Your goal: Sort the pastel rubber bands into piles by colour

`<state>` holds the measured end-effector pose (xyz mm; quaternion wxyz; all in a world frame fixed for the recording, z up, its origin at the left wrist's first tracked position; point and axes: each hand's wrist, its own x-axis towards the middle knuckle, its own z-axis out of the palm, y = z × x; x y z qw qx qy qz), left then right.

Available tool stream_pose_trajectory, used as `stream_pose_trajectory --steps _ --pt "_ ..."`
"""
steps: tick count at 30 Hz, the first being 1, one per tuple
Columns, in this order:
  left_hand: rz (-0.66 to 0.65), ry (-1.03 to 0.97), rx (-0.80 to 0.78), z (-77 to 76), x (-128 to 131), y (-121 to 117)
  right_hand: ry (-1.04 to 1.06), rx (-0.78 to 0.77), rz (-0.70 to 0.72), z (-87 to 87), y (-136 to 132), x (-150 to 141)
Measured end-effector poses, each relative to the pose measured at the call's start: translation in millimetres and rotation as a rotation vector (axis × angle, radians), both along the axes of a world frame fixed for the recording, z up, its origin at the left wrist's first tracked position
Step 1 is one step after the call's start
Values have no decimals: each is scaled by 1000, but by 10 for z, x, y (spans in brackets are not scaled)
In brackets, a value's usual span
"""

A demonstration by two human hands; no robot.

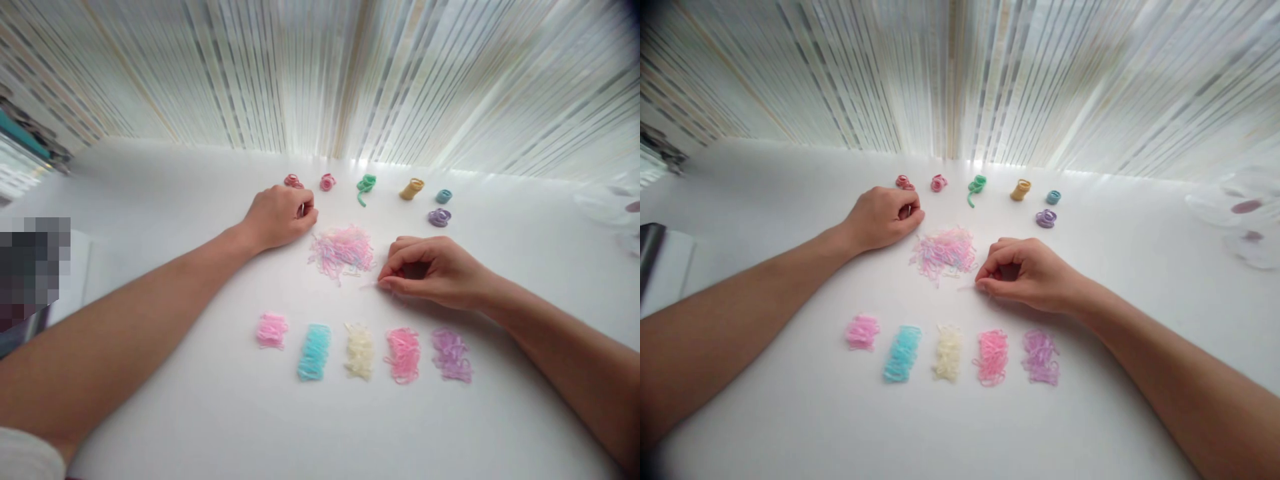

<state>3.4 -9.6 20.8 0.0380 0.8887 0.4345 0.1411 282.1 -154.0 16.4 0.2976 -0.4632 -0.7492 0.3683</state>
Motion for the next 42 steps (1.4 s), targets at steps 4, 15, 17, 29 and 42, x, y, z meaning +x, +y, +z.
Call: stream_pose_trajectory --steps 4,15,17,29,42 --pt "4 -9 -7 8 3 -10 -6 0 -2 -5 -2 3" --pt "-3 -9 -24 12 -9 -5 9 -3 -4 -16 6 7" --pt "-5 -17 -32 16 -14 -6 4 2 -1 -16 7 9" --pt "-7 19 -15 32 -11 -11 -4 -1 -9 -3 5 -6" --pt "-11 -2 -4 5 -26 22 -3 -9 -3 -1 7 -6"
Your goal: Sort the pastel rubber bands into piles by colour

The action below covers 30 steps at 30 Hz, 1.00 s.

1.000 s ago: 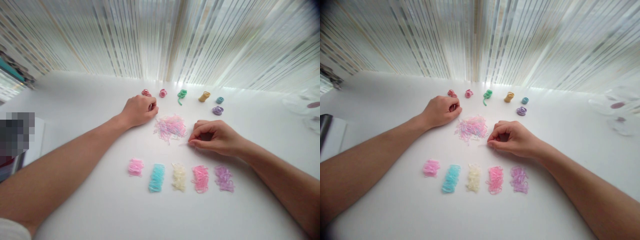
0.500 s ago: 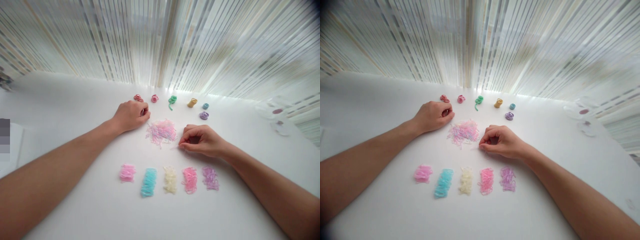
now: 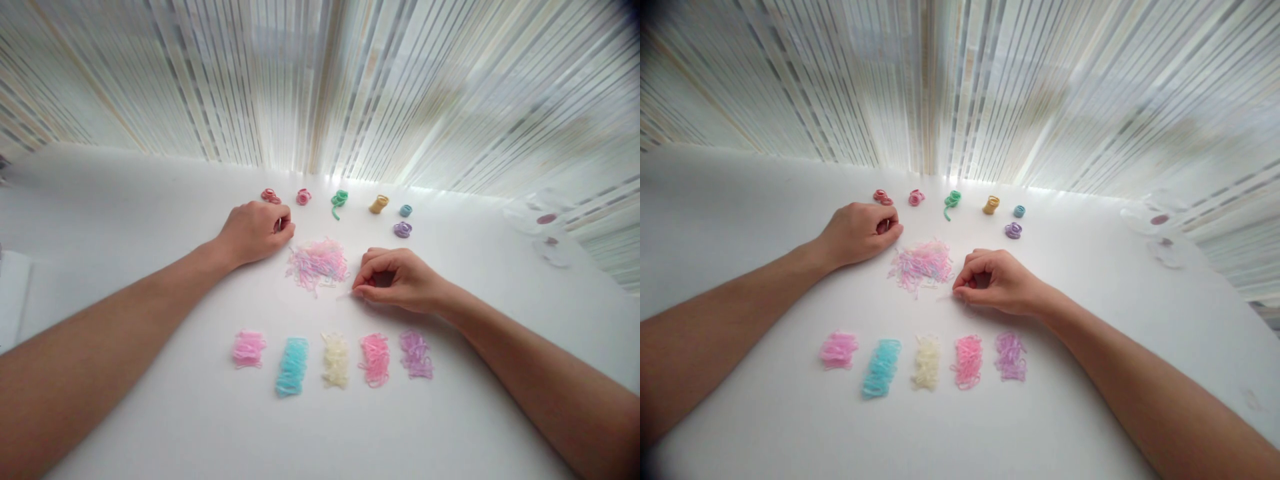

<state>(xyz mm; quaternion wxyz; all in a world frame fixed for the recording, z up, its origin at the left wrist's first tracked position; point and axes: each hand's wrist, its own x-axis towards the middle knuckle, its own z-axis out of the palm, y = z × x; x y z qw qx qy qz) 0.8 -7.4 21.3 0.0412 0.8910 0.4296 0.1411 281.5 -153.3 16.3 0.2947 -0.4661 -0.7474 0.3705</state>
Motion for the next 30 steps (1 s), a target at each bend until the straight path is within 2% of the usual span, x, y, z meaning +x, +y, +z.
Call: stream_pose_trajectory --steps 20,26,30 --pt "-2 -13 -43 -2 20 -45 17 -21 -46 22 -33 -20" --pt "-17 -7 -49 2 35 -48 76 -103 -177 40 -50 -61" --pt "-2 2 -30 -7 34 -22 34 -41 -263 200 -96 -113"
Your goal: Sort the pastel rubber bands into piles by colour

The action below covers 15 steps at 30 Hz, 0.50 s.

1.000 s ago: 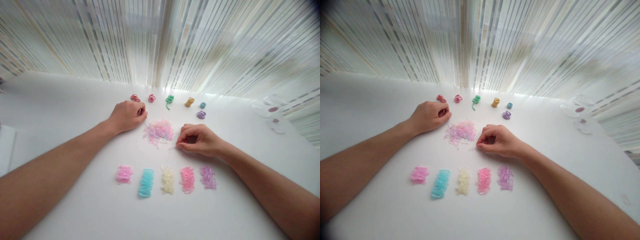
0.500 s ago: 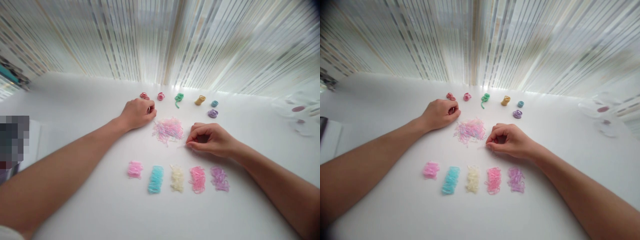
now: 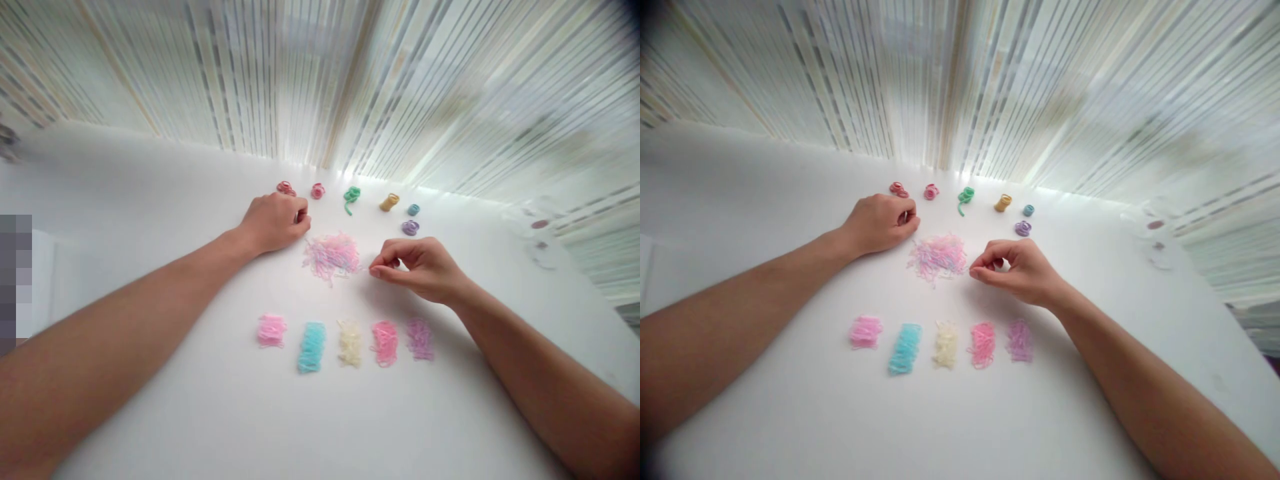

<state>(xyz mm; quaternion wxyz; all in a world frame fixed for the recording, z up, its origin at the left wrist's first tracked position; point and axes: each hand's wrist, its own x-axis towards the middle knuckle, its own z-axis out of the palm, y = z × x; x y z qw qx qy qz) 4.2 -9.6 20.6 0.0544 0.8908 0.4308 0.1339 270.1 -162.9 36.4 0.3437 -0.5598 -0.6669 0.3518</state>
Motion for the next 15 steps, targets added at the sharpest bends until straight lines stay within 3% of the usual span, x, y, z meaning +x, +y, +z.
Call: stream_pose_trajectory --steps 3,8,15 --pt "-9 -27 -5 -28 -4 34 -64 54 -21 171 -63 -94" --pt "-16 -25 -8 -39 1 34 -90 8 0 369 -197 -456" --pt "-36 -38 -10 -55 13 11 -87 -90 67 339 -318 -1088"
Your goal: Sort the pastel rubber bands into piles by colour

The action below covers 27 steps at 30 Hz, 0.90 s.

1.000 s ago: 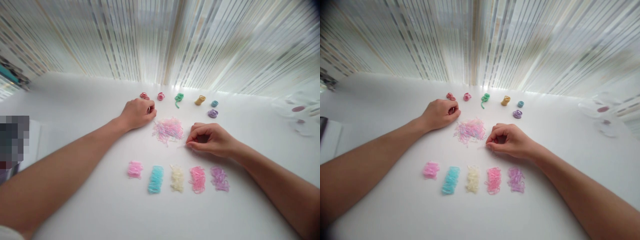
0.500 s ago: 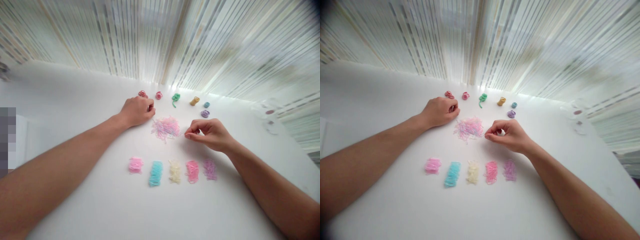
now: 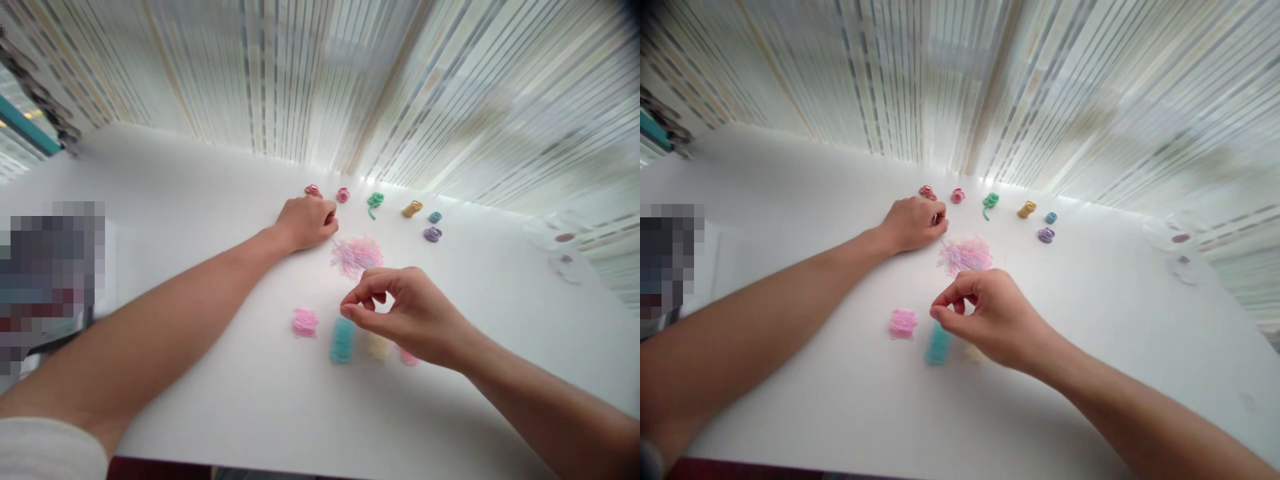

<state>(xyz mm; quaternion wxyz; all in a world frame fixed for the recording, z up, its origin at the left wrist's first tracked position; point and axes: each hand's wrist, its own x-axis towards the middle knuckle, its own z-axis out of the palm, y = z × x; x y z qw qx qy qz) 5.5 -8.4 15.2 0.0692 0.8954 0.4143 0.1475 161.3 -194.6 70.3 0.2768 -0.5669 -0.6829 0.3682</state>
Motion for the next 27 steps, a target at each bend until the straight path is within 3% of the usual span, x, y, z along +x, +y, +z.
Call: stream_pose_trajectory --steps 7,17,22,27 --pt "-20 -25 -1 -6 -6 -17 -70 49 3 -120 -9 -247" --pt "1 -4 23 -18 5 -21 -192 128 117 -207 -50 -299" --pt "7 3 29 -9 0 -31 -174 155 98 -53 -82 -106" --pt "8 26 8 20 -3 -31 -292 242 -88 98 -39 464"
